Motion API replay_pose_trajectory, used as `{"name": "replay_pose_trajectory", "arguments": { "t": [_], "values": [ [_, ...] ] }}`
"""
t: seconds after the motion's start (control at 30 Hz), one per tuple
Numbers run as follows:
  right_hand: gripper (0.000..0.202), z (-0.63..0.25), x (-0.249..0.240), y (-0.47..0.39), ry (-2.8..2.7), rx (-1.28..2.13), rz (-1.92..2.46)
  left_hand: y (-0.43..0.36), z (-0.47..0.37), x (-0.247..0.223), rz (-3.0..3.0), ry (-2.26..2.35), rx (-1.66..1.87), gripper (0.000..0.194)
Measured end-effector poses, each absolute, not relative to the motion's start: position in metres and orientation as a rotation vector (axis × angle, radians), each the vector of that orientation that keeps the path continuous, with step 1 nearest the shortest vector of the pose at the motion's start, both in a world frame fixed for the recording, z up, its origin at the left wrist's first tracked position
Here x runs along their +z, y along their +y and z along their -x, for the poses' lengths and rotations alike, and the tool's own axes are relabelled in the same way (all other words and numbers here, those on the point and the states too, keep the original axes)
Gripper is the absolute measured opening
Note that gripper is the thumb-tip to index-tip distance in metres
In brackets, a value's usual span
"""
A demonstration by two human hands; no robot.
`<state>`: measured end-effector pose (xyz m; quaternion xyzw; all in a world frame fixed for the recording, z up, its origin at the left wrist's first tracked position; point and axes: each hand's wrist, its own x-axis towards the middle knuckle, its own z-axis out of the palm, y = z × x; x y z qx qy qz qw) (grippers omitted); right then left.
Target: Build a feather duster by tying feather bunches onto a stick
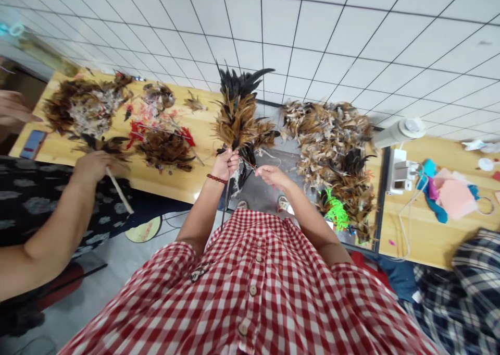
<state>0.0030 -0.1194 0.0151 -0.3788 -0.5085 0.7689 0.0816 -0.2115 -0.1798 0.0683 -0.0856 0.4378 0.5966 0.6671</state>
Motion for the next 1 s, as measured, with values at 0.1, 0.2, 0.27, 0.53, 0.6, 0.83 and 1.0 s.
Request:
{"name": "replay_pose_trajectory", "arguments": {
  "t": [0.1, 0.2, 0.27, 0.53, 0.6, 0.83, 1.0],
  "values": [
    [0.024, 0.007, -0.006, -0.075, -1.948, 1.919, 1.411, -0.188, 0.223, 0.066, 0.202, 1.081, 1.396, 0.031],
    [0.016, 0.036, -0.026, -0.041, -2.054, 1.525, 1.609, -0.194, 0.231, 0.063, 0.199, 1.107, 1.46, 0.028],
    [0.018, 0.059, -0.037, -0.03, -2.121, 1.43, 1.698, -0.195, 0.232, 0.062, 0.191, 1.113, 1.483, 0.028],
    [0.011, 0.084, -0.045, -0.033, -1.87, 1.437, 1.868, -0.19, 0.23, 0.064, 0.158, 1.1, 1.456, 0.032],
    [0.015, 0.065, -0.037, -0.03, -1.784, 1.493, 1.802, -0.189, 0.232, 0.06, 0.147, 1.096, 1.452, 0.027],
    [0.031, 0.002, 0.026, -0.034, -1.027, 1.859, 1.429, -0.163, 0.22, 0.049, 0.129, 1.064, 1.39, 0.024],
    [0.045, 0.031, 0.061, -0.069, -0.845, 2.205, 0.964, -0.137, 0.195, 0.054, 0.101, 1.038, 1.333, 0.025]
  ]
}}
